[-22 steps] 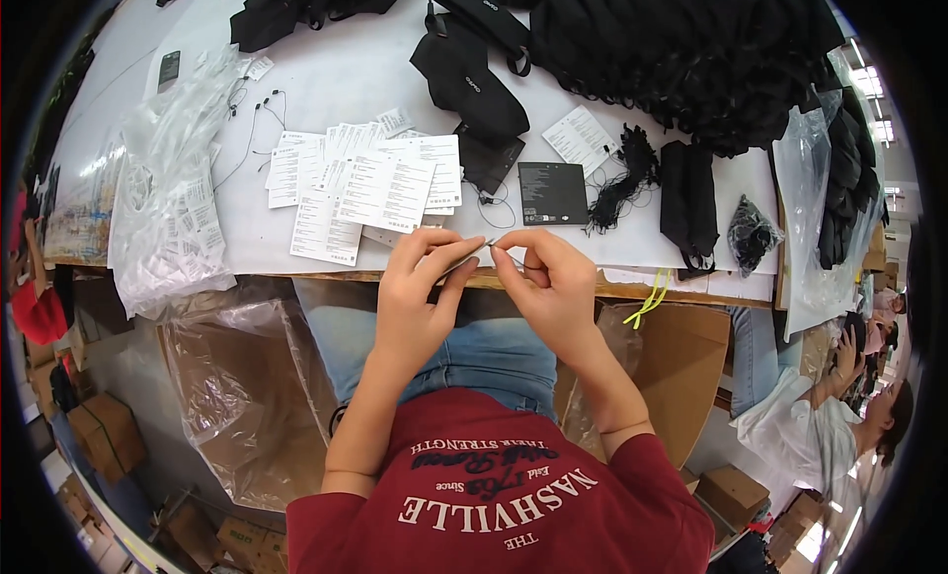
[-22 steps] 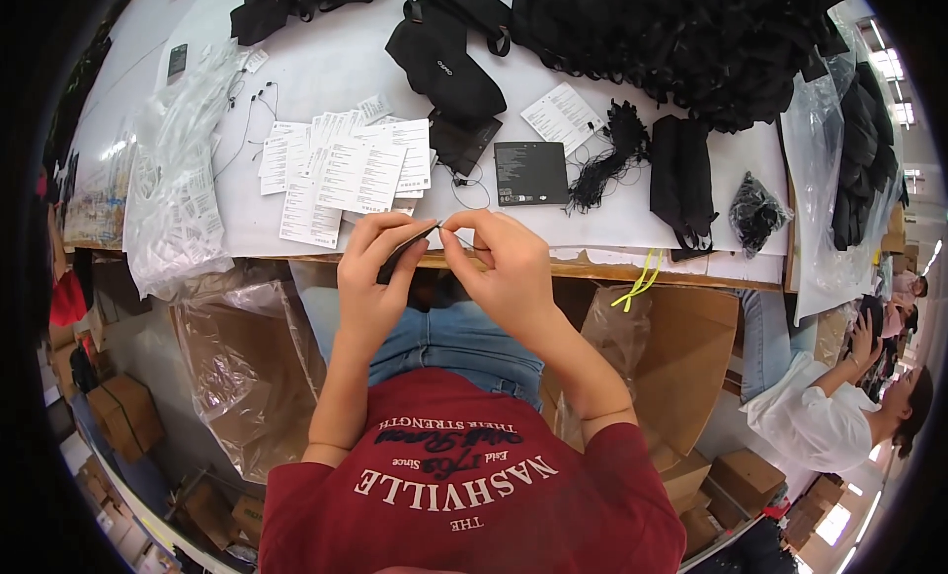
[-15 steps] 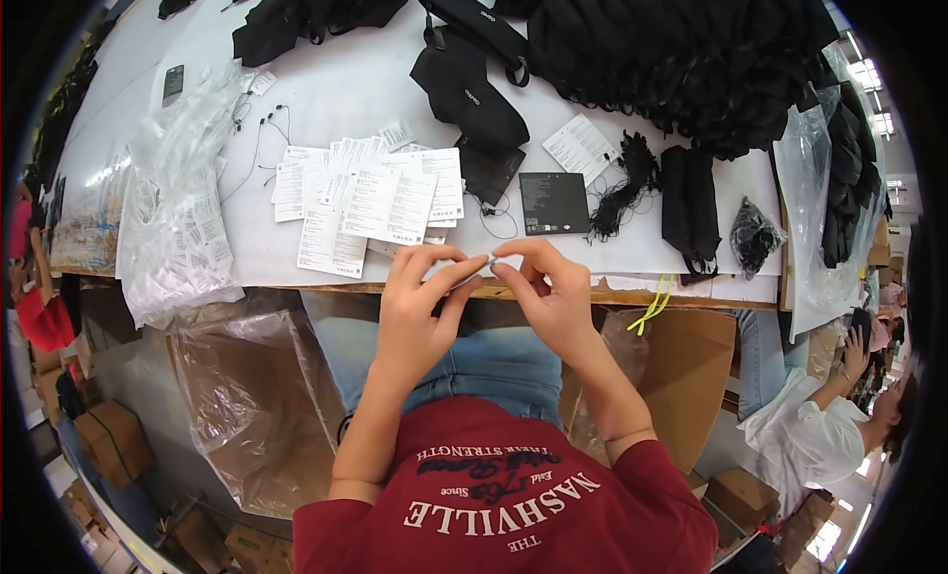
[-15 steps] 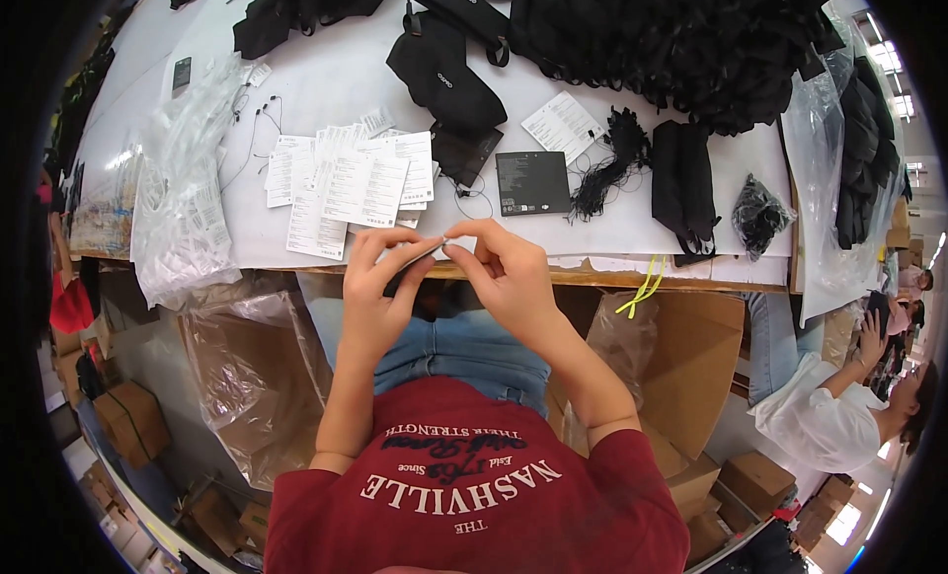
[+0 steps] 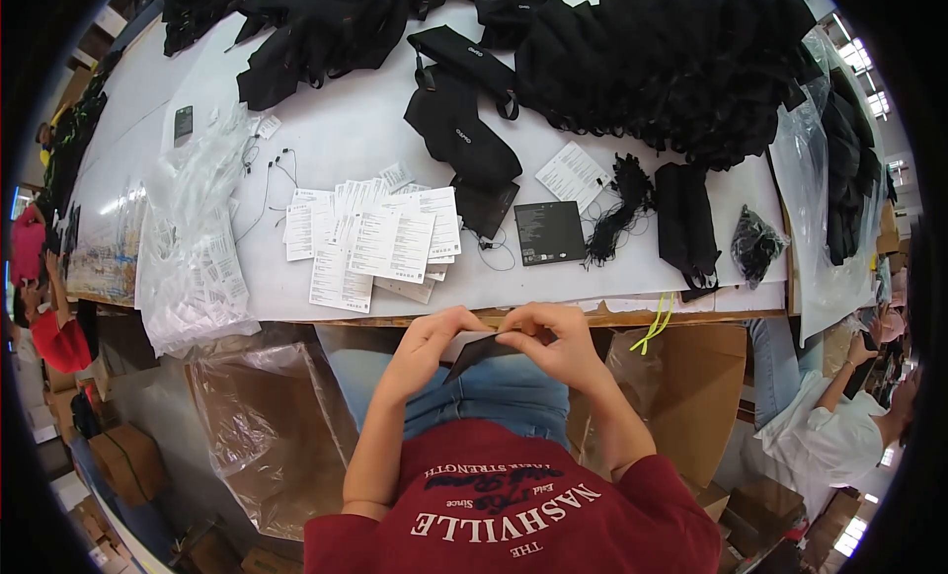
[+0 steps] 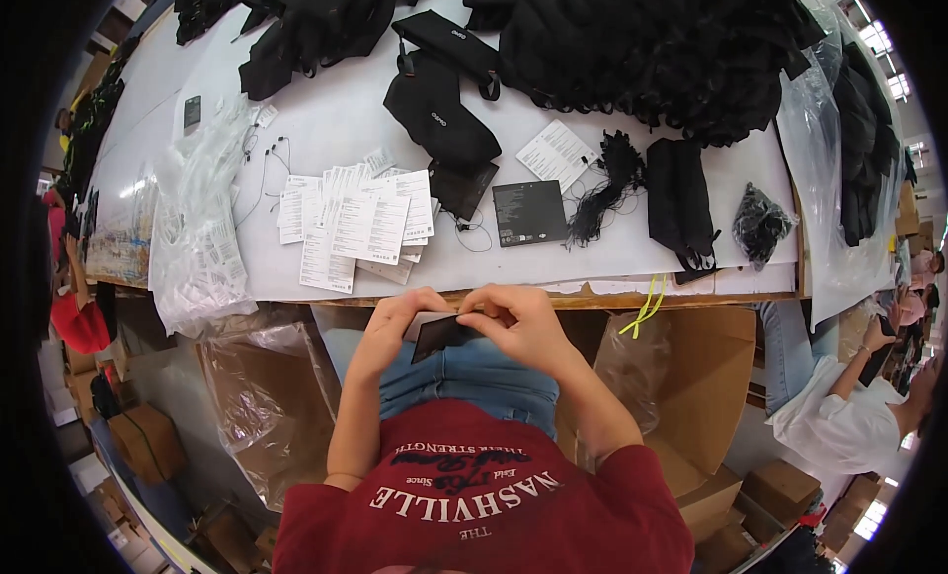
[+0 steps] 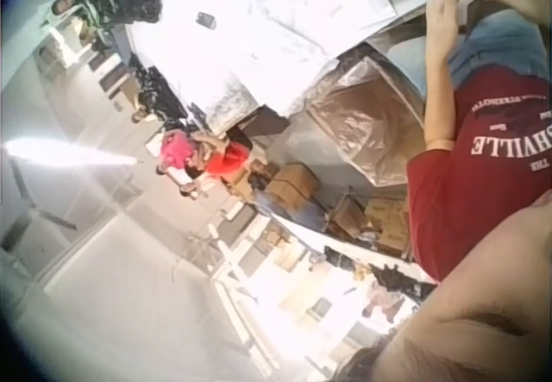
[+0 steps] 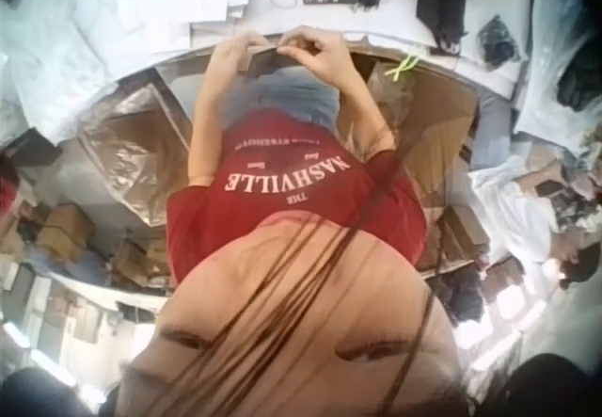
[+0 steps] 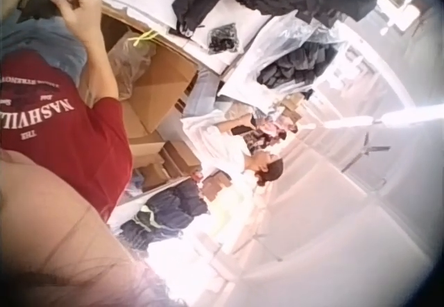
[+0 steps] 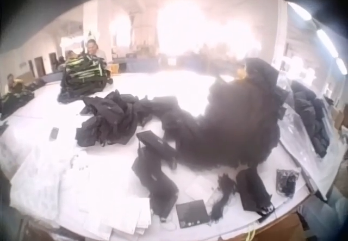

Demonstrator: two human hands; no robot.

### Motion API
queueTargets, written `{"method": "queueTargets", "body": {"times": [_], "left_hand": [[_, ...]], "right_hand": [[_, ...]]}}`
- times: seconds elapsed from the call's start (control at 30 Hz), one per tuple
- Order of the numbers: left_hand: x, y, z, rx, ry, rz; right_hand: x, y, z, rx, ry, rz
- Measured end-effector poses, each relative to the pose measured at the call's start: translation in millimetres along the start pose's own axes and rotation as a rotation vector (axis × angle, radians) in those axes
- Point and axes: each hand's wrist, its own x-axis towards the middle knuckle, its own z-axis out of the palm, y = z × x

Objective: Placing instruction manuals and tags into small black pouches.

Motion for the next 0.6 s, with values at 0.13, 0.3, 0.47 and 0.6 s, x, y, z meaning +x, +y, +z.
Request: {"method": "queueTargets", "body": {"times": [0.13,0.3,0.47,0.6], "left_hand": [[4,-4,4,-0.070,-0.042,-0.155],[9,0,3,-0.027,-0.062,-0.097],[30,22,20,-0.081,-0.002,-0.033],[96,19,18,0.223,0.005,0.187]], "right_hand": [[0,-2,-2,0.021,-0.094,0.075],[2,2,-6,0.131,-0.132,0.102],[-3,25,-10,0.545,-0.209,0.191],[-7,30,-21,0.734,-0.050,0.234]]}}
